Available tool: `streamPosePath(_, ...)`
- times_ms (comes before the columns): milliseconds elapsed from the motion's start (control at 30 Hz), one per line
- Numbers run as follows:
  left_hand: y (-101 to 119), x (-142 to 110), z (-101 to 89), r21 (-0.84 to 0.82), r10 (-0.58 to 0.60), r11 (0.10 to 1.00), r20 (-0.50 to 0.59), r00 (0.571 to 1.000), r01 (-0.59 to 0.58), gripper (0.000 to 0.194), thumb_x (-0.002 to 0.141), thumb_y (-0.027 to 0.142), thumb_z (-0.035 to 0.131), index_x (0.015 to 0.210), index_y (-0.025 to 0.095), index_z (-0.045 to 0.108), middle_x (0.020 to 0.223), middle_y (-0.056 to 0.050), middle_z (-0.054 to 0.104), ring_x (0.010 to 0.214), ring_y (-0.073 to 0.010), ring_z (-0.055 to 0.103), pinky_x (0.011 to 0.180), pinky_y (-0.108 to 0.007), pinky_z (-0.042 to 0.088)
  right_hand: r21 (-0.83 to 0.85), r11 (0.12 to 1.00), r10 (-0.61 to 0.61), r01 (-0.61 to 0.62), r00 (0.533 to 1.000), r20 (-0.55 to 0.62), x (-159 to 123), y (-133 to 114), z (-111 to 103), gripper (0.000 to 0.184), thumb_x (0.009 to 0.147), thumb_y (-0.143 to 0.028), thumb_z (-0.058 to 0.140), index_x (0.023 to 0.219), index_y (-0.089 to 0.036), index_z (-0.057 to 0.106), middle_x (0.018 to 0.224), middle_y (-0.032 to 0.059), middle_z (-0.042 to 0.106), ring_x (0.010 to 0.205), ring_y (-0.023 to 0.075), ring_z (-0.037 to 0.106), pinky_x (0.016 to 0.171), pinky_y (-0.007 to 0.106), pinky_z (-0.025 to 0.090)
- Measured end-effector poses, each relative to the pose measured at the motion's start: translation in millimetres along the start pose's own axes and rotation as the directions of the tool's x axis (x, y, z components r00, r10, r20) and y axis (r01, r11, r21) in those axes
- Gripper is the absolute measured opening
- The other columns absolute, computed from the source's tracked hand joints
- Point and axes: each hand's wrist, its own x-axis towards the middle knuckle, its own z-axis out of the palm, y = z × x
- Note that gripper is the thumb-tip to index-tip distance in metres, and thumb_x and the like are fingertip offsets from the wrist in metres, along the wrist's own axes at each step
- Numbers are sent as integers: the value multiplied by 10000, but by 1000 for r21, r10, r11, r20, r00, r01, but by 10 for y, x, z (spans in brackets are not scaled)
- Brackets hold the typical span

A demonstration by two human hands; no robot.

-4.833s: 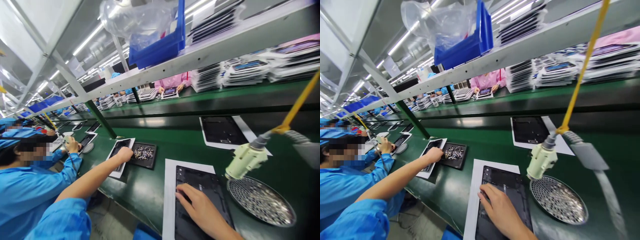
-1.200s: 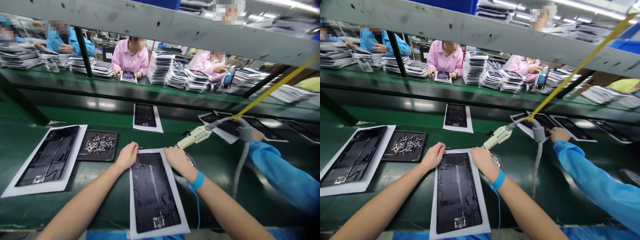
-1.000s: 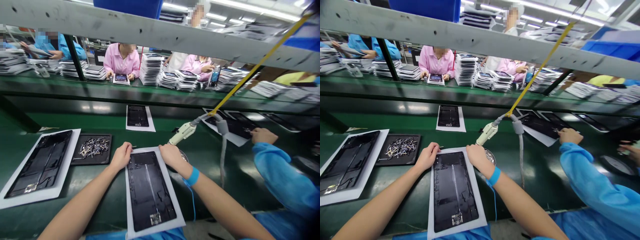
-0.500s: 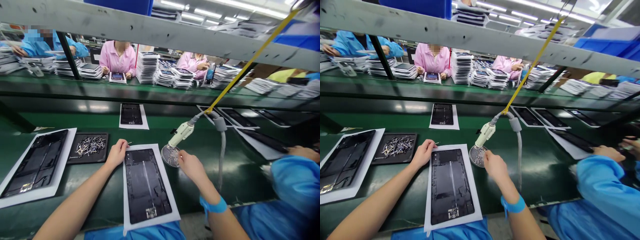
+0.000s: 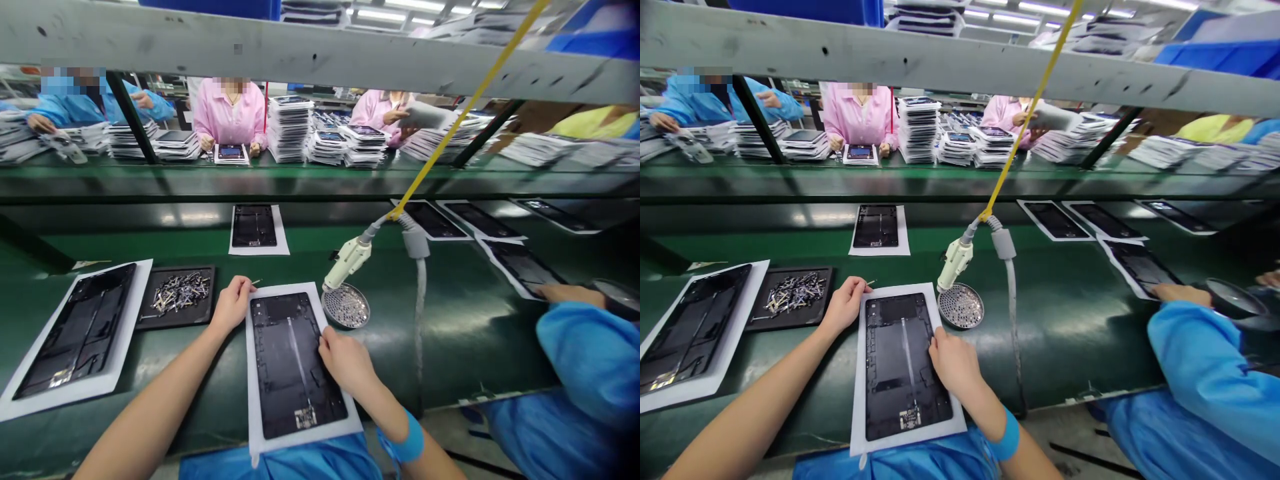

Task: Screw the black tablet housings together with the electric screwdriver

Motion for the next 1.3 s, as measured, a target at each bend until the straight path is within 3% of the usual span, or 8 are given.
streamPosePath(300,39,14,4,11,48,999,24,999,-48,305,992,436,438,934,218,644,927,-42,774,809,-188,701,764,-297,536,80,996,54,-48,996,-74,-76,212,53,234,1032,-233,438,940,-178,645,812,101,776,738,236,754,578,302,245)
streamPosePath(467,16,-40,-29,166,321,929,89,943,-331,291,992,387,489,962,224,729,950,-77,747,931,-217,682,891,-353,548,199,979,55,-30,991,-122,-63,344,127,209,1021,-298,471,974,-188,643,737,55,742,721,244,737,577,279,252)
streamPosePath(567,-20,-90,-41,238,388,875,175,905,-421,282,1004,339,488,995,230,748,936,-80,727,903,-206,674,868,-339,557,253,967,18,32,981,-191,-28,414,226,285,1023,-352,445,885,-189,635,662,39,697,668,231,712,576,277,264)
streamPosePath(767,-29,-143,-47,410,355,794,285,890,-448,252,996,243,497,992,249,749,973,-70,710,911,-195,655,836,-306,545,302,948,-10,98,960,-281,34,492,365,354,1014,-419,426,826,-198,629,604,22,651,592,203,665,570,276,272)
streamPosePath(967,171,-262,-28,596,268,685,329,905,-419,252,980,201,479,902,228,718,950,-91,701,886,-232,637,793,-346,526,315,943,-10,110,953,-304,16,487,348,370,1015,-428,417,822,-197,634,615,29,664,604,208,676,577,276,287)
streamPosePath(1067,282,-407,20,646,255,646,320,912,-407,224,986,261,492,1055,207,699,1079,-128,695,1009,-273,632,870,-395,523,322,939,-18,123,950,-311,10,488,345,378,1016,-434,417,816,-198,634,619,31,672,603,205,680,574,273,288)
streamPosePath(1167,341,-531,71,696,252,598,309,917,-398,338,989,334,505,1263,177,625,1261,-173,648,1158,-319,585,972,-463,491,335,933,-26,134,950,-310,13,499,349,382,1018,-439,417,821,-199,639,619,29,676,599,200,678,575,273,295)
streamPosePath(1300,340,-531,62,720,228,567,330,916,-400,387,997,354,485,1316,162,590,1283,-188,636,1174,-346,569,972,-494,478,328,936,-32,129,958,-286,1,500,327,352,1018,-420,435,848,-197,648,648,33,692,627,208,691,582,276,305)
